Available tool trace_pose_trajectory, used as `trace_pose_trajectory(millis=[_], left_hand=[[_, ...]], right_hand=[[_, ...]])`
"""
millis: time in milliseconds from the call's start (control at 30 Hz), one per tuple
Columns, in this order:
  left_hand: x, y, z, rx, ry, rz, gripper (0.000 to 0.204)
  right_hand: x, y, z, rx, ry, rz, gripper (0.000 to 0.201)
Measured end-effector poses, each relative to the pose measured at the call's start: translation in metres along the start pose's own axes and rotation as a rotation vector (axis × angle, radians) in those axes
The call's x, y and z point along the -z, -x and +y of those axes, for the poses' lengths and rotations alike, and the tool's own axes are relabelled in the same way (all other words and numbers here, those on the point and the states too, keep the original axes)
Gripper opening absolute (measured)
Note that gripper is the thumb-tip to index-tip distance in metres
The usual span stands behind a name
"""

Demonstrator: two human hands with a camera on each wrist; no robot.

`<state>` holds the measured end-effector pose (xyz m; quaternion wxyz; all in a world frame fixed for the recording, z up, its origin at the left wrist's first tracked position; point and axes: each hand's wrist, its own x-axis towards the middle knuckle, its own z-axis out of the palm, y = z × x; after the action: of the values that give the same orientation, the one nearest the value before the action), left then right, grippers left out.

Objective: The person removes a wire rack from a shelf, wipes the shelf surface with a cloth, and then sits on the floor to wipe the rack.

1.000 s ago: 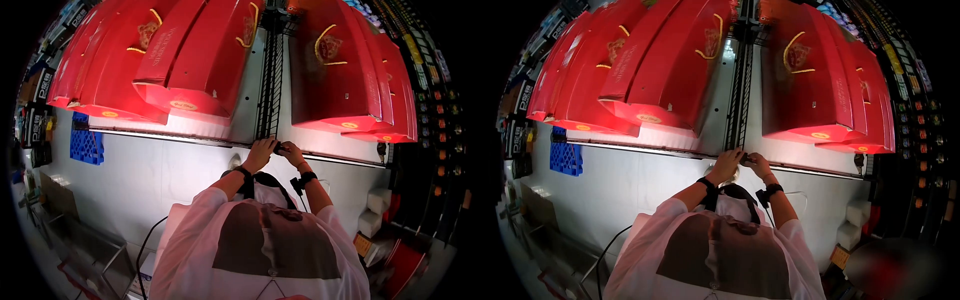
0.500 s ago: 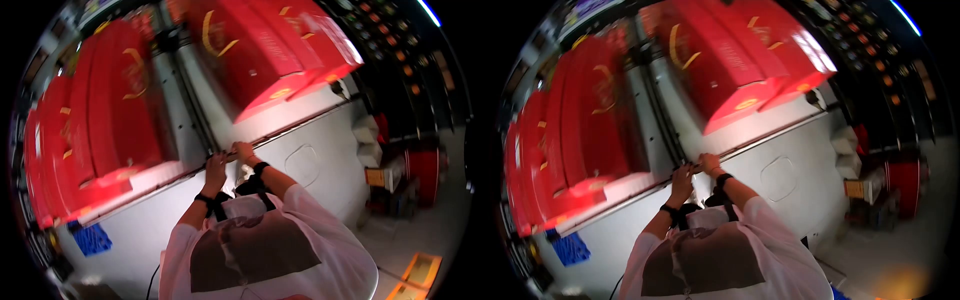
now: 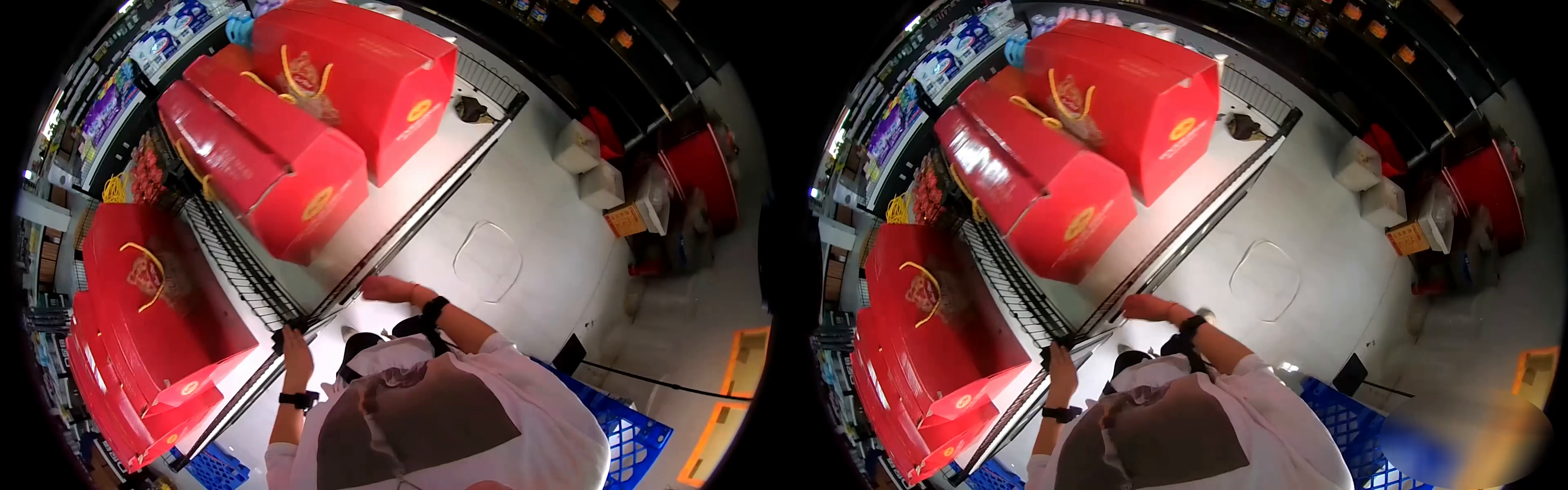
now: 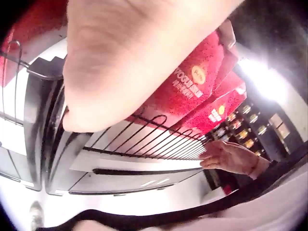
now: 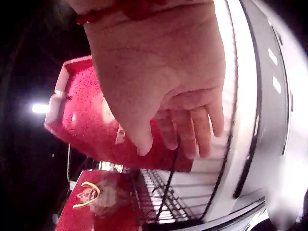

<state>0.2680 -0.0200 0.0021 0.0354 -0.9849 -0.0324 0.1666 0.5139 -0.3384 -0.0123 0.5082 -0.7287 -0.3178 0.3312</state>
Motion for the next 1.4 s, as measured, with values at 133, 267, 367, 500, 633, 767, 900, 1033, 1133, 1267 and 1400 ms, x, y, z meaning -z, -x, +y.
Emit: trace_pose_trajectory(millis=[133, 267, 367, 500, 633, 767, 900, 1033, 1133, 1267, 1400], left_hand=[[0.024, -0.02, 0.01, 0.194, 0.079, -0.346, 0.058], [0.043, -0.053, 0.023, 0.276, -0.1, -0.563, 0.06], [0.087, -0.099, 0.086, 0.021, 0.105, -0.339, 0.033], [0.168, -0.202, 0.207, -0.1, 0.356, 0.083, 0.021], [0.255, -0.319, 0.306, -0.317, 0.612, 0.258, 0.031], [0.313, -0.45, 0.395, -0.431, 0.862, 0.505, 0.028], [0.331, -0.58, 0.462, -0.461, 0.776, 0.616, 0.015], [0.286, -0.708, 0.494, -0.333, 0.753, 0.512, 0.02], [0.292, -0.779, 0.501, -0.355, 0.745, 0.459, 0.03], [0.301, -0.831, 0.507, -0.026, 0.295, 0.113, 0.054], [0.252, -0.858, 0.486, -0.195, 0.08, -0.185, 0.033]], right_hand=[[0.104, 0.098, 0.068, -0.389, 0.092, 0.243, 0.034], [0.163, 0.179, 0.14, -0.408, -0.004, 0.49, 0.03], [0.194, 0.231, 0.164, -0.542, -0.039, 0.579, 0.027], [0.209, 0.261, 0.159, -0.68, -0.161, 0.76, 0.03], [0.241, 0.281, 0.181, -0.747, -0.406, 0.92, 0.03], [0.287, 0.307, 0.179, -0.621, -0.432, 1.171, 0.032], [0.332, 0.345, 0.19, -0.745, -0.529, 1.397, 0.039], [0.347, 0.372, 0.182, -1.1, -0.786, 1.343, 0.033], [0.365, 0.369, 0.178, -1.234, -0.881, 1.248, 0.029], [0.391, 0.352, 0.162, -1.207, -0.965, 1.16, 0.028], [0.403, 0.382, 0.231, -1.121, -0.79, 1.057, 0.029]])
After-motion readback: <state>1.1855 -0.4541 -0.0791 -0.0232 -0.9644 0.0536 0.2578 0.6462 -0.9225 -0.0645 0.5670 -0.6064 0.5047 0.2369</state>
